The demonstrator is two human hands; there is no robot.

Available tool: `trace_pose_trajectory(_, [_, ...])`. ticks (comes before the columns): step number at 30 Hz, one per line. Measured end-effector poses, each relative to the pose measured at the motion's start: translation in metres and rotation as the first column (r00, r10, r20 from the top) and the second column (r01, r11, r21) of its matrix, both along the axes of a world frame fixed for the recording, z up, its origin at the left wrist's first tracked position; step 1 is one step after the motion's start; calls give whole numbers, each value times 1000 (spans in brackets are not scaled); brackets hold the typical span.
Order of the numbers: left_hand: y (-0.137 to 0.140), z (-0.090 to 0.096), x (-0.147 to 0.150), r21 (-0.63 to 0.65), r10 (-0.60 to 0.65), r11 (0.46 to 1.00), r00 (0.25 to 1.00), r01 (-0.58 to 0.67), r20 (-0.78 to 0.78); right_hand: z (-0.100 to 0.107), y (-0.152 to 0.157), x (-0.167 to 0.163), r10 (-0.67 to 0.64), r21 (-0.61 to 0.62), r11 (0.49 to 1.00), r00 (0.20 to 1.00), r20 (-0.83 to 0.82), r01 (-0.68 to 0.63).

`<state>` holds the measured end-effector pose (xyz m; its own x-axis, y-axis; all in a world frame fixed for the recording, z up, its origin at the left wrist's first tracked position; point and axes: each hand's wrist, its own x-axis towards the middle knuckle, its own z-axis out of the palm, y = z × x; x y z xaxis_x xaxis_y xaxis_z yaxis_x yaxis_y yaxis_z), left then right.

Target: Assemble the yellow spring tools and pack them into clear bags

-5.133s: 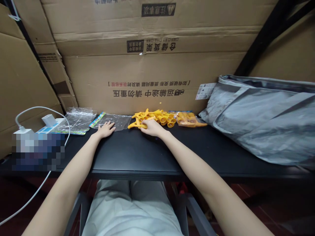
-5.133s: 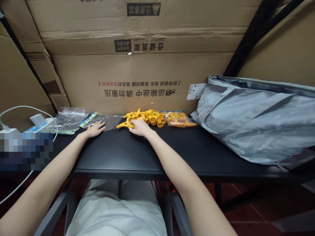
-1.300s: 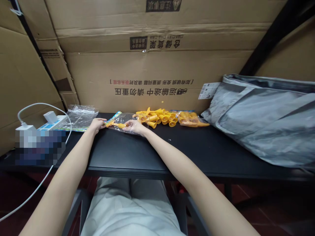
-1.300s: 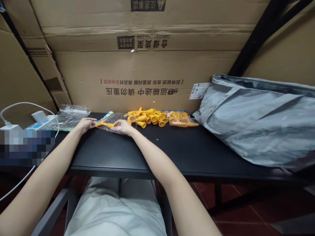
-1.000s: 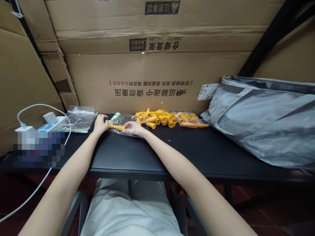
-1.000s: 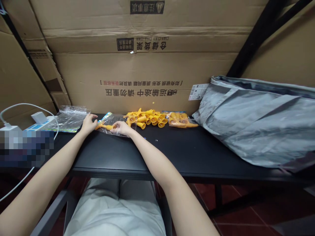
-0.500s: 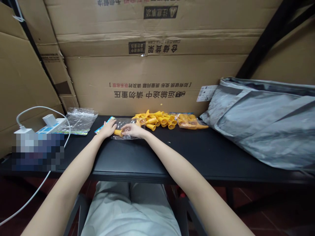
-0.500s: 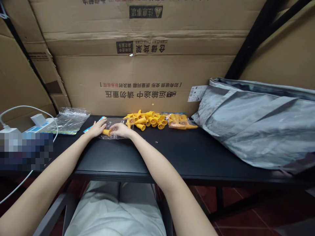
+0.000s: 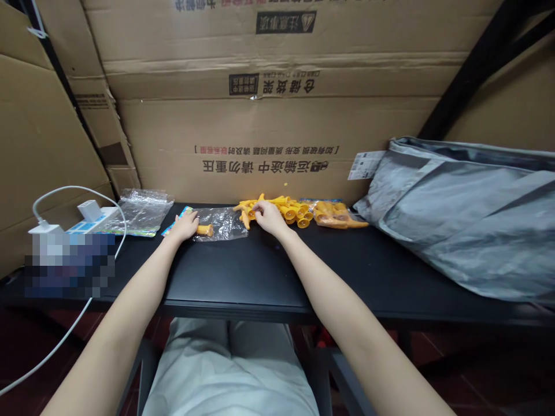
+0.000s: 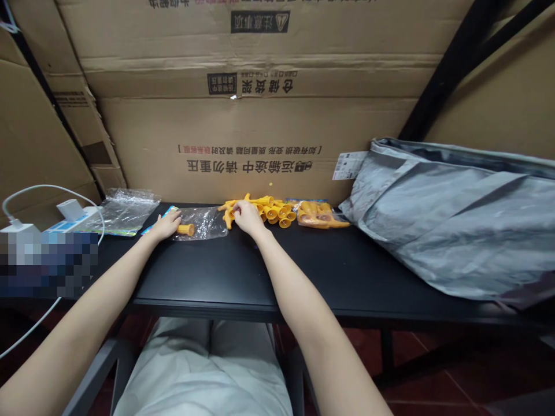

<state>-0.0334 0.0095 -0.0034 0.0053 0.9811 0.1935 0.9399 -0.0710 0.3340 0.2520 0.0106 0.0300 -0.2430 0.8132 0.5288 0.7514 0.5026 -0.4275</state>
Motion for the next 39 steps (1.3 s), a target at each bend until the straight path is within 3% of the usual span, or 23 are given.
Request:
trace_pose_trajectory(6, [1, -1, -9, -6, 46, 999, 999, -46, 13, 1, -11, -5, -60, 93, 995, 964, 260, 37])
trace_pose_trajectory(12, [2, -1, -10, -9, 37, 999, 999, -37, 22, -1, -15, -5, -108, 143, 987, 965, 239, 75])
trace_pose_trajectory(16, [2, -1, -10, -16, 42, 999, 999, -41, 20, -5, -16, -10, -78, 107, 993, 942, 328, 45])
trace_pose_trajectory(23, [2, -1, -10, 1, 51, 999, 998, -51, 34, -6, -14, -18, -253, 114, 967, 899, 358, 227])
trace_pose_trajectory(29, [1, -1, -10, 25, 50, 998, 998, -52, 44, -8, -9, -18, -272, 104, 962, 875, 400, 252])
trace_pose_trajectory(34, [0, 0, -10, -1, 47, 999, 999, -47, 20, -13, -3, -13, -275, 98, 962, 904, 328, 257])
trace_pose_trajectory(39, [1, 0, -13, 7, 59, 998, 998, -59, 32, -10, 2, 2, -279, 109, 957, 954, 106, 268])
